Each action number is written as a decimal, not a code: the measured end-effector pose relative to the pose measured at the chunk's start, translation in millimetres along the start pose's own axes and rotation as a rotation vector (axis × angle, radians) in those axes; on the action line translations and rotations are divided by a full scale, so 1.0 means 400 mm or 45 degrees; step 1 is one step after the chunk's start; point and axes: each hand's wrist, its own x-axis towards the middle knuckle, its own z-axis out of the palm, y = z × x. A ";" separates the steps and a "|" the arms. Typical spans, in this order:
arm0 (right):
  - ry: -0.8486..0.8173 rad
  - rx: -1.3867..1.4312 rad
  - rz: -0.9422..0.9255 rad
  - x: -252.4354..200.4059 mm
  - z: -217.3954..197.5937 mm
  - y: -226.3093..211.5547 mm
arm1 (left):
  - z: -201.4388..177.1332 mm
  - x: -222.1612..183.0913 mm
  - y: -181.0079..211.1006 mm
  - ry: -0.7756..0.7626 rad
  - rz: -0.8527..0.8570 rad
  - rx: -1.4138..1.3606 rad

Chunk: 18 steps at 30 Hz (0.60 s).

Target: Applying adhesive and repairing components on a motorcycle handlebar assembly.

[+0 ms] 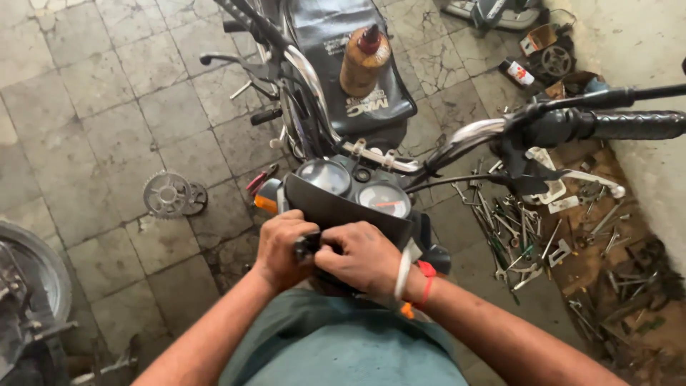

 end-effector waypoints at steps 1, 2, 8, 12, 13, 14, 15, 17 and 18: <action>0.035 0.016 -0.065 -0.002 0.001 0.001 | 0.007 -0.003 -0.006 0.050 0.078 -0.058; 0.021 0.008 -0.071 -0.006 0.002 0.000 | 0.015 -0.010 -0.008 0.064 0.068 -0.055; 0.130 0.346 -0.021 -0.032 0.032 0.021 | 0.022 -0.020 -0.022 0.129 0.086 -0.133; 0.178 0.661 0.145 -0.056 0.072 0.026 | 0.013 -0.016 -0.039 0.117 0.185 -0.200; 0.181 0.783 0.234 -0.059 0.089 0.032 | 0.016 -0.026 -0.052 0.094 0.180 -0.215; 0.192 0.799 0.240 -0.056 0.089 0.016 | 0.013 -0.033 -0.053 0.075 0.182 -0.218; 0.170 0.925 0.322 -0.042 0.082 0.005 | 0.012 -0.028 -0.061 0.116 0.196 -0.268; 0.146 1.059 0.411 -0.026 0.076 -0.013 | 0.007 -0.025 -0.069 0.147 0.204 -0.320; 0.095 1.104 0.495 -0.023 0.078 -0.020 | 0.003 -0.026 -0.070 0.121 0.196 -0.296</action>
